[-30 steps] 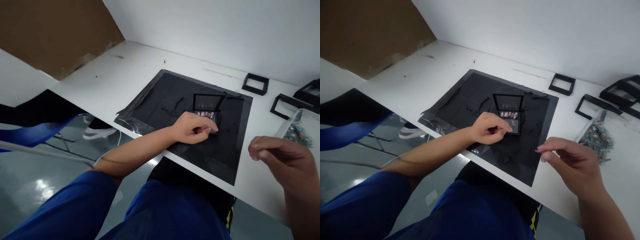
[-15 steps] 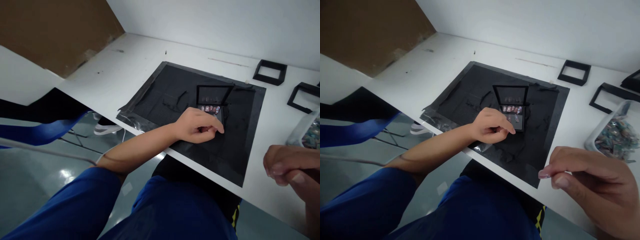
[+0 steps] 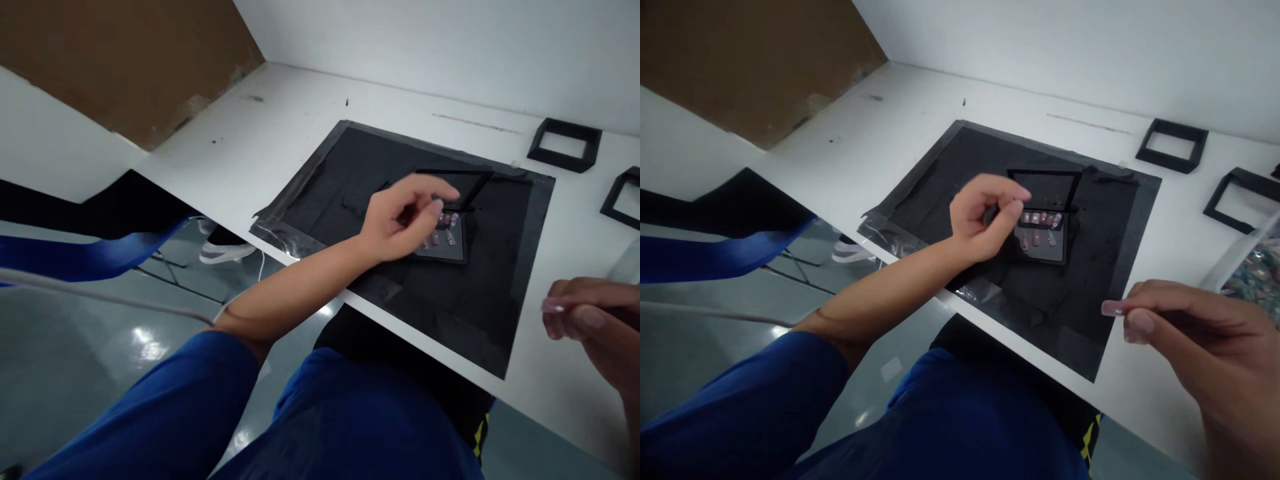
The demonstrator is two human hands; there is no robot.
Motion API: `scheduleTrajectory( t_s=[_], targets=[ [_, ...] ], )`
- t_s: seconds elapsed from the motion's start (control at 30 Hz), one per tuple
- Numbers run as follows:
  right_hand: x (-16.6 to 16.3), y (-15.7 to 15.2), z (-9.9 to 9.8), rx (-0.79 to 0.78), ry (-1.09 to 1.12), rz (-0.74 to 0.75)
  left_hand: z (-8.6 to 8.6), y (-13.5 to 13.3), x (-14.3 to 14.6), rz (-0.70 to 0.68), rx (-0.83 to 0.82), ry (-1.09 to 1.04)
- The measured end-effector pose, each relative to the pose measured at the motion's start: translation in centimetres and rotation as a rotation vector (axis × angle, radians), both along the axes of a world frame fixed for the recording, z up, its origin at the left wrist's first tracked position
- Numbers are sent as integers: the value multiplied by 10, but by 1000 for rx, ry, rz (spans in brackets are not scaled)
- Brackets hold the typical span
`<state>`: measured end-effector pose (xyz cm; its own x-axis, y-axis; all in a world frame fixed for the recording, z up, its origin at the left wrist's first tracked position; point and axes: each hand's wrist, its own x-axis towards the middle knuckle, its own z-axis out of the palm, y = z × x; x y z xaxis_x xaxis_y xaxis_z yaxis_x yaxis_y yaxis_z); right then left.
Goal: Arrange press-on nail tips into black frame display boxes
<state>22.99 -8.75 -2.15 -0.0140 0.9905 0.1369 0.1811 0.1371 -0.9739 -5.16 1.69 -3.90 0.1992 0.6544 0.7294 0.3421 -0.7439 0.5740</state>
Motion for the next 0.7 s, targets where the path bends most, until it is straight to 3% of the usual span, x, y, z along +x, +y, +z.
scheduleTrajectory(
  t_s=[0.07, 0.17, 0.37, 0.7],
  targets=[
    [-8, 4, 2, -30, -43, -27, 0, 7, -2, 184, -23, -78],
    [-25, 17, 4, -48, -70, -49, -1, 19, -6, 279, -12, -75],
    [-62, 54, -5, -98, -328, -218, -5, 35, -8, 197, -142, 15],
    [-73, 62, -15, -117, -531, -147, -2, 31, -6, 9, -243, 86]
  ],
)
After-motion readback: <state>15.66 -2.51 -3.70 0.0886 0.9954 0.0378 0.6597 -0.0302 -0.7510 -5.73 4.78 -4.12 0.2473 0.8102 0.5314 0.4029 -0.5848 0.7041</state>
